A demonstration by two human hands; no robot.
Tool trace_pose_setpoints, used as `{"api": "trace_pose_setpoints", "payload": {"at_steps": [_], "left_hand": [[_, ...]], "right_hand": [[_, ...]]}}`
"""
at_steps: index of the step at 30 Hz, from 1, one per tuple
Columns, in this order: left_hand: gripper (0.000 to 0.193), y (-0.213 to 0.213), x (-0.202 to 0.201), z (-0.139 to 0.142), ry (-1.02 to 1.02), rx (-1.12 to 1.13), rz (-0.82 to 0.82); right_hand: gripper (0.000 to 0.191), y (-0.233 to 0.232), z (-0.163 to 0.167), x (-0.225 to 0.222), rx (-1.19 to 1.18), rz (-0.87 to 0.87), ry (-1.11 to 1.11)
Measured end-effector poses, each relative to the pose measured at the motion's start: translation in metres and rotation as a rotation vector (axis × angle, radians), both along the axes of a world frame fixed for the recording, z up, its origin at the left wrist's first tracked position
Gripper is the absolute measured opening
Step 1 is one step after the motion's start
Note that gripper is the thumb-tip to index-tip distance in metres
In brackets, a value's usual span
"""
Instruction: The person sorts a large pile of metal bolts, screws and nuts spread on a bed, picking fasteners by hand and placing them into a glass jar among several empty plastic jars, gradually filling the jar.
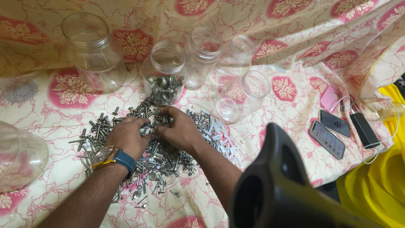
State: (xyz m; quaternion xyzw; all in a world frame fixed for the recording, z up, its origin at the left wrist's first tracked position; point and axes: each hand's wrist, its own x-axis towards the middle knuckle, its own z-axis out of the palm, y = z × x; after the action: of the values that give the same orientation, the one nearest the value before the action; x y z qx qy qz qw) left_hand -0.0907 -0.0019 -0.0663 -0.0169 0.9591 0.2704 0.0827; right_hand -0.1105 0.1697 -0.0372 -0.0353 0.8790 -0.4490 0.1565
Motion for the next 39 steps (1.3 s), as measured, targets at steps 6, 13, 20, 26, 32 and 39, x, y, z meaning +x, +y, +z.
{"api": "trace_pose_setpoints", "payload": {"at_steps": [6,13,20,26,32,39], "left_hand": [[0.051,0.002,0.004,0.006,-0.015,0.006,0.017],[0.05,0.001,0.01,0.011,-0.008,0.015,0.015],[0.048,0.004,0.013,0.015,-0.08,-0.017,0.045],[0.049,0.004,0.011,0.013,-0.023,0.004,0.028],[0.048,0.004,0.01,0.014,-0.036,0.003,0.033],[0.048,0.008,0.012,0.014,-0.046,0.012,0.045]], "right_hand": [[0.065,0.001,0.008,0.004,0.007,-0.008,0.01],[0.064,0.004,0.006,0.007,0.029,0.007,0.002],[0.062,0.004,0.002,0.011,-0.003,0.03,0.004],[0.063,0.005,0.007,0.008,0.012,0.017,-0.015],[0.062,0.003,0.013,0.007,-0.012,0.022,-0.022],[0.064,0.008,0.016,0.007,0.031,0.03,0.026]]}}
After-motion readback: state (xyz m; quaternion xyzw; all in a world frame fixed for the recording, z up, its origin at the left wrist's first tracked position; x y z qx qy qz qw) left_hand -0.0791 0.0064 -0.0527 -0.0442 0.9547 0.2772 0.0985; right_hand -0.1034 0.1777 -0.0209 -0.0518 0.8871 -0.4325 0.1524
